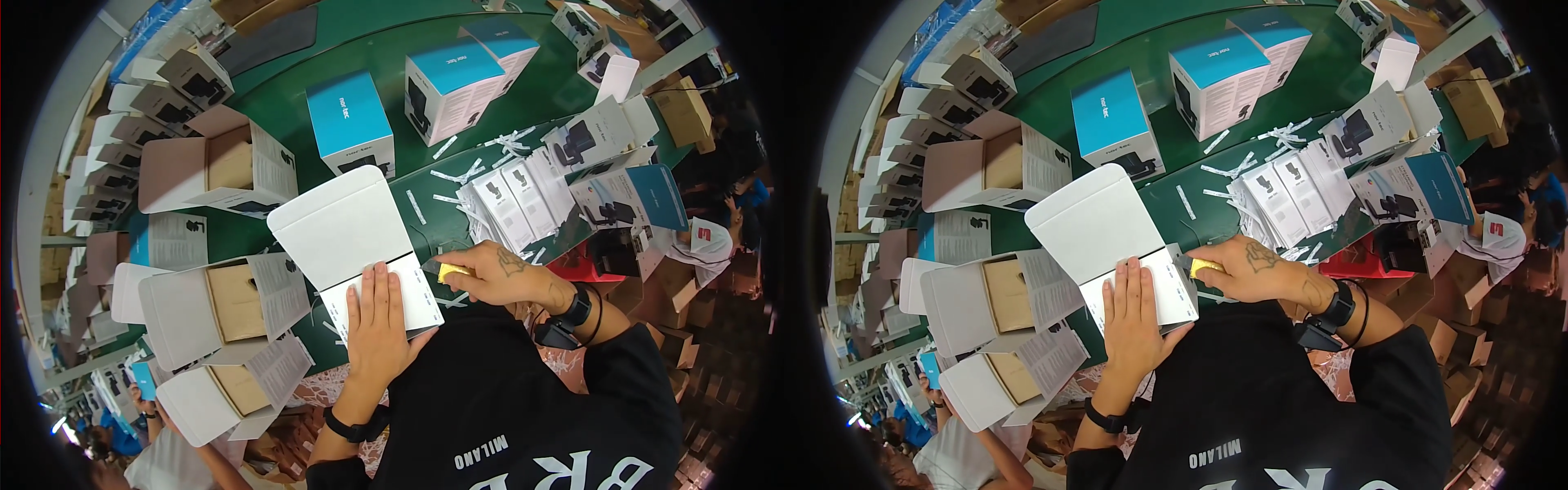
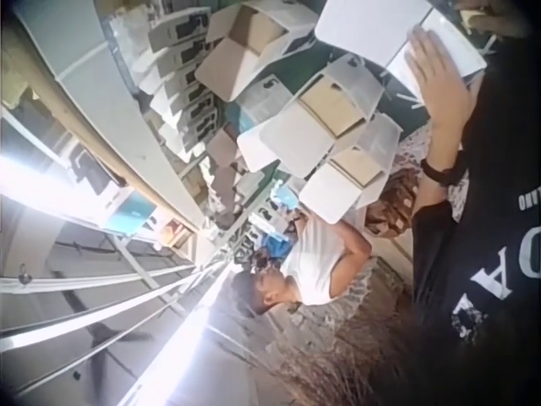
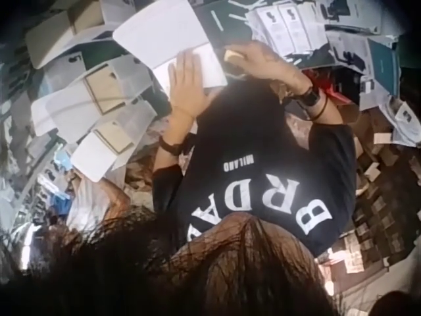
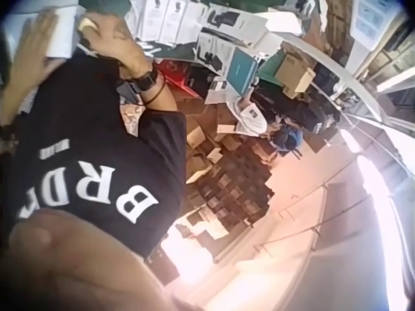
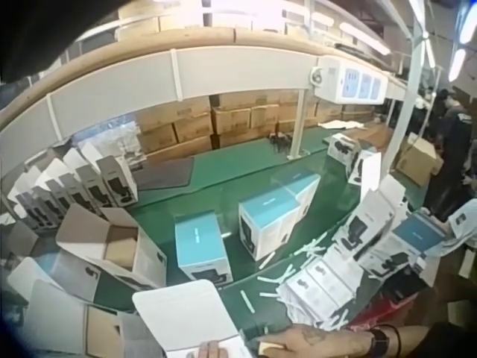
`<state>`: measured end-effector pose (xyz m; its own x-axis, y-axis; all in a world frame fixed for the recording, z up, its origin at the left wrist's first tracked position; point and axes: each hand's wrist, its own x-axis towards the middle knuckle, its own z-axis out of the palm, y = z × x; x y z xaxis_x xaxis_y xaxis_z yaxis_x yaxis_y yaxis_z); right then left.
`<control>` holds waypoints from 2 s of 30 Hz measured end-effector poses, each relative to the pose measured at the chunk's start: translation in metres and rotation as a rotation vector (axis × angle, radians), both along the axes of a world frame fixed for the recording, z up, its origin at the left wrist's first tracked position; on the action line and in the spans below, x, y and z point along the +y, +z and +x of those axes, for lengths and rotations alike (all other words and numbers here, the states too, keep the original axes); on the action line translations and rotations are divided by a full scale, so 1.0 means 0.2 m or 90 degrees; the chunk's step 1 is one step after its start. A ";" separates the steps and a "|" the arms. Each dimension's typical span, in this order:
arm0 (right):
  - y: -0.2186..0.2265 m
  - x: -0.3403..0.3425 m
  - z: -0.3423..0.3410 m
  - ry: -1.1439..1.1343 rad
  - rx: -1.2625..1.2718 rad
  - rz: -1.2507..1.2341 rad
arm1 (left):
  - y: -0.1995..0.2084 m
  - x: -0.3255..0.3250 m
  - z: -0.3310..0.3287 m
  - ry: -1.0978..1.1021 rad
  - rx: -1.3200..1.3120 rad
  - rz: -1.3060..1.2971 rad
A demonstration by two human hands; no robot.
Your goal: The person uses a utility knife to cut the tape on a blue box, opens a white box to insert a manual, and then closes the white box.
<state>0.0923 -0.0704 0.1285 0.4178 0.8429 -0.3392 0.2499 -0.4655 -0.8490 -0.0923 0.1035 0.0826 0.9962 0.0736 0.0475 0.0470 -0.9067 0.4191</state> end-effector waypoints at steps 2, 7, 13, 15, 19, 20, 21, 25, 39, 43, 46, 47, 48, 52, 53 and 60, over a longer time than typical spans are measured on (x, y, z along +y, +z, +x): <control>-0.01 0.00 0.01 -0.004 0.034 -0.021 | 0.00 0.01 0.00 -0.008 0.005 0.001; -0.08 0.04 0.06 0.005 0.227 -0.113 | 0.00 0.00 -0.01 -0.018 0.008 -0.026; -0.11 0.13 0.05 0.214 -0.332 -0.004 | 0.00 0.02 -0.01 -0.013 -0.007 -0.026; -0.09 0.15 0.01 0.219 -0.347 -0.015 | 0.01 0.04 -0.02 -0.003 -0.016 -0.020; 0.06 0.09 -0.01 0.247 -0.021 -0.070 | -0.10 0.04 -0.09 -0.009 -0.163 0.019; 0.10 0.03 0.01 0.244 0.334 -0.106 | -0.10 0.04 -0.10 -0.005 -0.162 0.016; 0.12 -0.02 0.03 0.246 0.335 -0.110 | -0.10 0.05 -0.11 -0.006 -0.196 0.022; 0.07 -0.36 0.10 0.318 -0.236 -0.338 | -0.13 0.07 -0.13 -0.031 -0.289 0.025; 0.08 0.62 -0.31 0.155 -0.281 0.032 | -0.11 0.02 -0.23 -0.006 -0.306 0.078; 0.04 0.68 -0.32 0.155 -0.247 -0.008 | -0.18 0.06 -0.23 -0.024 -0.415 0.081; 0.00 0.73 -0.34 0.149 -0.223 -0.022 | -0.22 0.07 -0.24 -0.024 -0.433 0.057; 0.00 0.73 -0.35 0.137 -0.221 -0.014 | -0.22 0.07 -0.24 -0.027 -0.442 0.044; -0.01 0.73 -0.37 0.125 -0.218 -0.007 | -0.22 0.07 -0.24 -0.026 -0.445 0.042; -0.06 0.74 -0.41 0.107 -0.235 0.045 | -0.23 0.11 -0.23 -0.040 -0.469 0.047; -0.06 0.76 -0.42 0.106 -0.243 0.054 | -0.23 0.11 -0.24 -0.033 -0.468 0.037; -0.07 0.86 -0.57 0.174 -0.478 0.130 | -0.22 0.11 -0.26 -0.015 -0.472 0.047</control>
